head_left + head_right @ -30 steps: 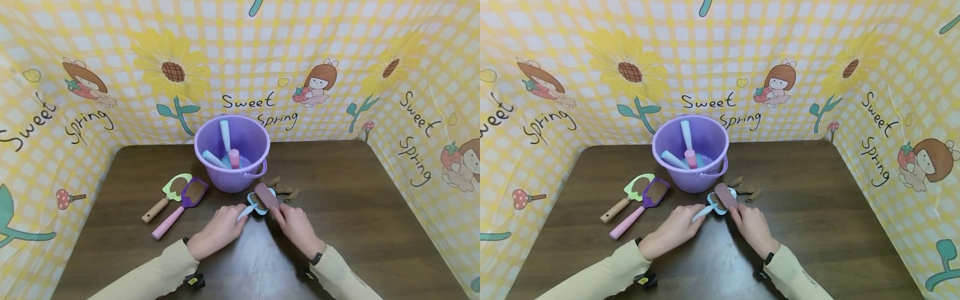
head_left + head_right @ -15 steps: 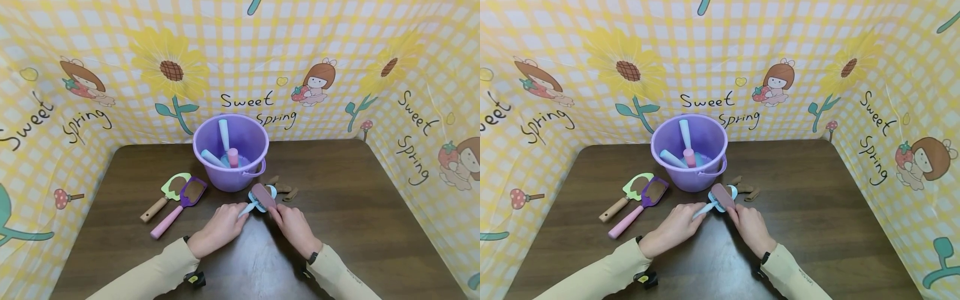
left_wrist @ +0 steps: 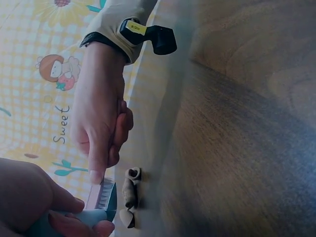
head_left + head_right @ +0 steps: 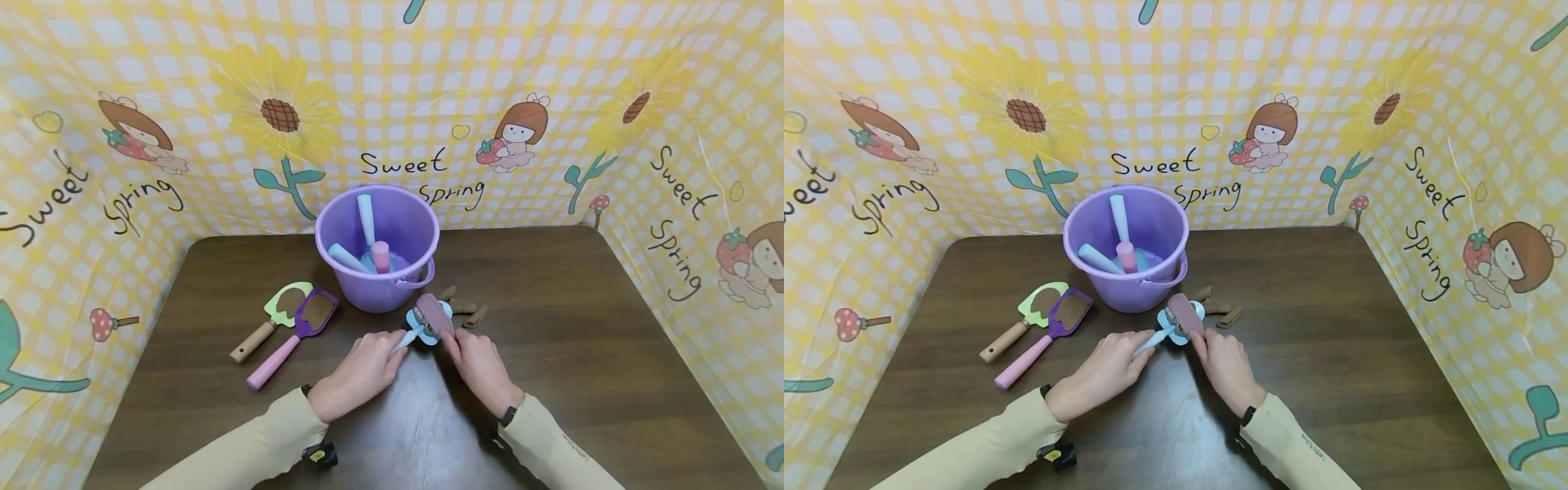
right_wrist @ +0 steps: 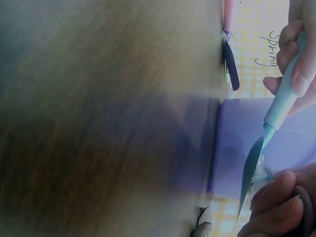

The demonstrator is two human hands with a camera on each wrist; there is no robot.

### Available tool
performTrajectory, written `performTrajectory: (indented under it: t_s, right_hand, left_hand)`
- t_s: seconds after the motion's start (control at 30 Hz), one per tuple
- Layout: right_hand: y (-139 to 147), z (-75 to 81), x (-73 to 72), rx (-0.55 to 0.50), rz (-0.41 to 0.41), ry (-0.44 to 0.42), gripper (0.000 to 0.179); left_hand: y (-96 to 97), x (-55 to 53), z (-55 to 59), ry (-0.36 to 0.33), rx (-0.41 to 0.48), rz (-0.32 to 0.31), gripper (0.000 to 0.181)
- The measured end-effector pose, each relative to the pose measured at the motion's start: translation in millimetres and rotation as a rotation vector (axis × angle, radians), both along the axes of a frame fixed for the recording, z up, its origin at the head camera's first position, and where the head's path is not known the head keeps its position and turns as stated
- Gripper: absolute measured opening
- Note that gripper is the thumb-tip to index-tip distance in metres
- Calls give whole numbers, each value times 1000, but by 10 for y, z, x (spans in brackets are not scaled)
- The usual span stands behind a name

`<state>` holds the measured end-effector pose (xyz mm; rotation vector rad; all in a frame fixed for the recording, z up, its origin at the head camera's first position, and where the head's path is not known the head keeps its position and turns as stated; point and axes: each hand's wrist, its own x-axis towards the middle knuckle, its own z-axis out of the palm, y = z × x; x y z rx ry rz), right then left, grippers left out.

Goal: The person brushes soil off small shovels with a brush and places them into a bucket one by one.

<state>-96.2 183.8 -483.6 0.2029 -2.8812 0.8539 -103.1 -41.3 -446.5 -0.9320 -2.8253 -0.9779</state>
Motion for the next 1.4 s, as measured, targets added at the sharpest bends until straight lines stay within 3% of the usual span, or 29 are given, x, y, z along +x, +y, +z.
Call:
performTrajectory:
  t_s: [0.23,0.37,0.57,0.87,1.4]
  right_hand:
    - [25,30,-35,-51,1,-90,46]
    - [53,62,-13,-75,51,-99,42]
    - [65,74,45,-9,173,-17,35]
    - [39,68,51,25,55,25,35]
    - [134,-17,-32,28,3,31,39]
  left_hand:
    - [2,-11,-19,-32,-9,8,11]
    - [4,-32,-19,-50,0,19,7]
    - [9,-37,30,-38,-18,33,5]
    - [16,-12,21,-59,-3,22,4]
    - [35,-4,14,-54,-28,-13,5]
